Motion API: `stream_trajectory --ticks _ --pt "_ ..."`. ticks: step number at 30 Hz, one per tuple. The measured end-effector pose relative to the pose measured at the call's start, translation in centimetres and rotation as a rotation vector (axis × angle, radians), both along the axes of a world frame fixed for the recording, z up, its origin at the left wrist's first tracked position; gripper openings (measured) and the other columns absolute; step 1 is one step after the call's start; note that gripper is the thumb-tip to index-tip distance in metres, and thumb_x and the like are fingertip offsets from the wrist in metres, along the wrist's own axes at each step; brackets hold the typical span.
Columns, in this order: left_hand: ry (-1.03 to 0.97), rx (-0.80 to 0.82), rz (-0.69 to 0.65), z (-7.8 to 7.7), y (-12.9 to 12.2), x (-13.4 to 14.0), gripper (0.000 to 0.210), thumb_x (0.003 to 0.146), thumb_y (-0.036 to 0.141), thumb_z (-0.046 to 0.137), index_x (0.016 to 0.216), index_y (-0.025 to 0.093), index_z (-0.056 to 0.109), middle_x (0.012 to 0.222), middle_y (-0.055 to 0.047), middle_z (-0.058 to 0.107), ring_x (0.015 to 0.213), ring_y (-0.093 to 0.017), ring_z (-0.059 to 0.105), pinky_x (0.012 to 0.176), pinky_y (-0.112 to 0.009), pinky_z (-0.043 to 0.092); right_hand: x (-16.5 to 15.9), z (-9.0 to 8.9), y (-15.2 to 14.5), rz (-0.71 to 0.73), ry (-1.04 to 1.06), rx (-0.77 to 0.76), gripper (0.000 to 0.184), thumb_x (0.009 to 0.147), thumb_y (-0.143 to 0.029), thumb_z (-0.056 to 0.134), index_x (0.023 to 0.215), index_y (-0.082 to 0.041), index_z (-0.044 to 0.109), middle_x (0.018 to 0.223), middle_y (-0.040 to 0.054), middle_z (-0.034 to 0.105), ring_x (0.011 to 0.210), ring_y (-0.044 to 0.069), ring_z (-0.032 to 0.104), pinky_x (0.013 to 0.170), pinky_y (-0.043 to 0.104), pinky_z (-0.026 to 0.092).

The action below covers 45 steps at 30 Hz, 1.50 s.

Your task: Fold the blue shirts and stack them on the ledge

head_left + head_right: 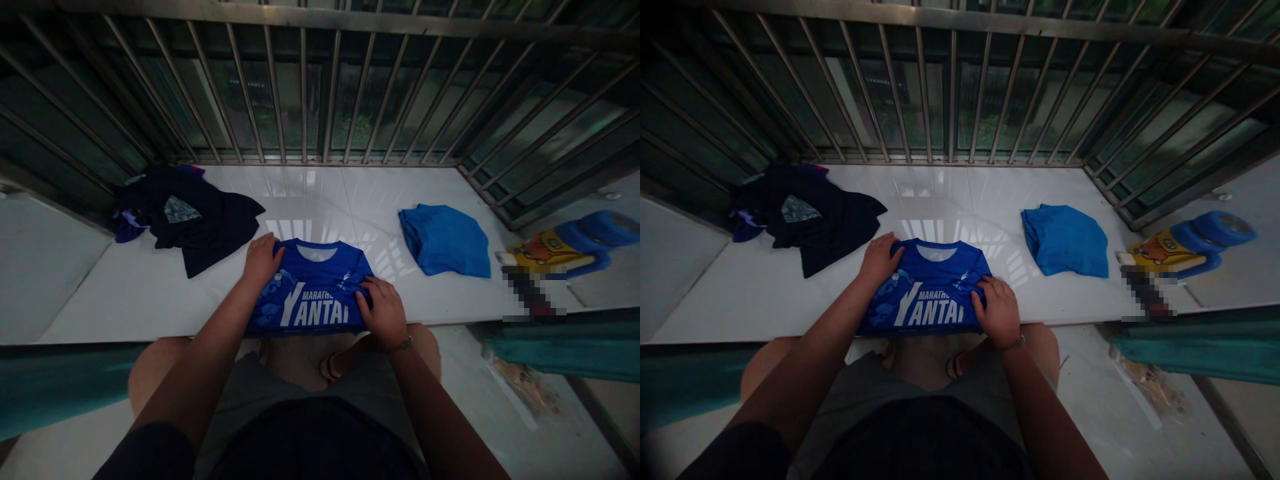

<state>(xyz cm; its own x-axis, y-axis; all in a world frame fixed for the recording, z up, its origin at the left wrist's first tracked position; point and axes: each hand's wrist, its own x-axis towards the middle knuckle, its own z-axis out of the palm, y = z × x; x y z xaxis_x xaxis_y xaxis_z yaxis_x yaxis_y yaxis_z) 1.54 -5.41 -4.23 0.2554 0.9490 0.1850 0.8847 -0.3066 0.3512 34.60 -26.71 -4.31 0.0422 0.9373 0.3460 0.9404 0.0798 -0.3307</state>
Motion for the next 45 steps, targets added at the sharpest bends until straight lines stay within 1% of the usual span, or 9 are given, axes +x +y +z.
stream_trajectory --ticks 6,10,14,23,28,34,39,42,45 --pt "0.04 0.014 0.037 0.9 0.2 -0.5 0.021 0.11 0.033 0.058 0.112 0.02 0.075 0.128 -0.018 0.077 0.124 -0.038 0.069 0.112 -0.052 0.053 1.8 1.6 2.6 0.019 0.029 -0.132 0.037 0.12 -0.035 0.045 0.12 -0.021 0.079 0.129 0.0146 0.081 0.121 0.031 0.073 0.112 0.045 0.054" --pt "0.121 -0.028 0.024 2.1 1.0 -0.2 0.023 0.112 0.033 0.054 0.115 0.02 0.074 0.126 -0.019 0.077 0.125 -0.039 0.069 0.11 -0.051 0.051 2.1 4.0 8.4 -0.119 -0.062 -0.317 0.036 0.115 -0.033 0.06 0.142 -0.012 0.072 0.142 0.0228 0.074 0.119 0.032 0.072 0.102 0.041 0.055" --pt "0.164 -0.134 -0.064 4.0 3.9 -0.4 0.021 0.11 0.035 0.061 0.116 0.022 0.076 0.11 -0.015 0.082 0.113 -0.036 0.076 0.098 -0.043 0.053 1.4 6.4 14.6 -0.081 -0.11 -0.546 0.021 0.107 -0.025 0.074 0.121 -0.01 0.081 0.12 0.0201 0.082 0.107 0.028 0.073 0.095 0.036 0.052" --pt "0.046 0.127 0.038 16.1 15.0 -1.9 0.03 0.111 0.043 0.062 0.122 0.018 0.075 0.115 -0.012 0.081 0.114 -0.031 0.072 0.103 -0.039 0.053 3.0 15.6 24.5 -0.161 0.008 -0.173 0.039 0.122 -0.032 0.043 0.139 -0.007 0.068 0.135 0.0167 0.08 0.111 0.017 0.072 0.103 0.032 0.05" --pt "-0.034 0.178 -0.11 20.3 10.2 -3.1 0.04 0.114 0.048 0.056 0.129 0.016 0.073 0.117 -0.011 0.077 0.114 -0.03 0.07 0.11 -0.046 0.051 5.7 16.5 20.4 0.025 0.262 0.117 0.035 0.115 -0.049 0.055 0.117 -0.021 0.075 0.113 0.012 0.081 0.097 0.025 0.079 0.094 0.041 0.061" --pt "-0.085 -0.221 -0.412 12.1 -7.9 -7.7 0.031 0.102 0.056 0.068 0.111 0.03 0.082 0.119 -0.01 0.083 0.122 -0.035 0.073 0.117 -0.051 0.052 7.4 9.3 4.1 0.223 0.311 -0.105 0.038 0.108 -0.057 0.062 0.115 -0.026 0.082 0.122 0.0127 0.082 0.113 0.032 0.08 0.104 0.049 0.065" --pt "-0.337 -0.706 0.035 2.1 -23.1 -12.4 0.037 0.098 0.067 0.067 0.088 0.035 0.08 0.096 -0.006 0.086 0.098 -0.034 0.081 0.094 -0.047 0.066 6.5 2.0 -10.0 -0.143 0.468 -0.444 0.045 0.105 -0.069 0.06 0.098 -0.03 0.082 0.098 0.0097 0.085 0.084 0.032 0.082 0.076 0.044 0.068" --pt "-0.516 -0.848 0.316 -2.1 -26.8 -13.2 0.058 0.084 0.075 0.077 0.121 0.03 0.08 0.132 -0.011 0.086 0.121 -0.039 0.082 0.107 -0.051 0.066 5.0 -0.5 -13.2 -0.226 0.484 -0.565 0.046 0.104 -0.068 0.056 0.094 -0.032 0.083 0.084 0.008 0.083 0.079 0.036 0.083 0.072 0.05 0.068" --pt "-0.68 -0.83 0.525 -4.2 -25.5 -12.2 0.086 0.07 0.077 0.085 0.135 0.022 0.072 0.154 -0.022 0.075 0.139 -0.042 0.076 0.115 -0.052 0.063 3.8 -1.0 -11.5 -0.158 0.448 -0.494 0.036 0.095 -0.065 0.068 0.101 -0.036 0.087 0.092 0.0088 0.086 0.091 0.043 0.085 0.077 0.057 0.068"
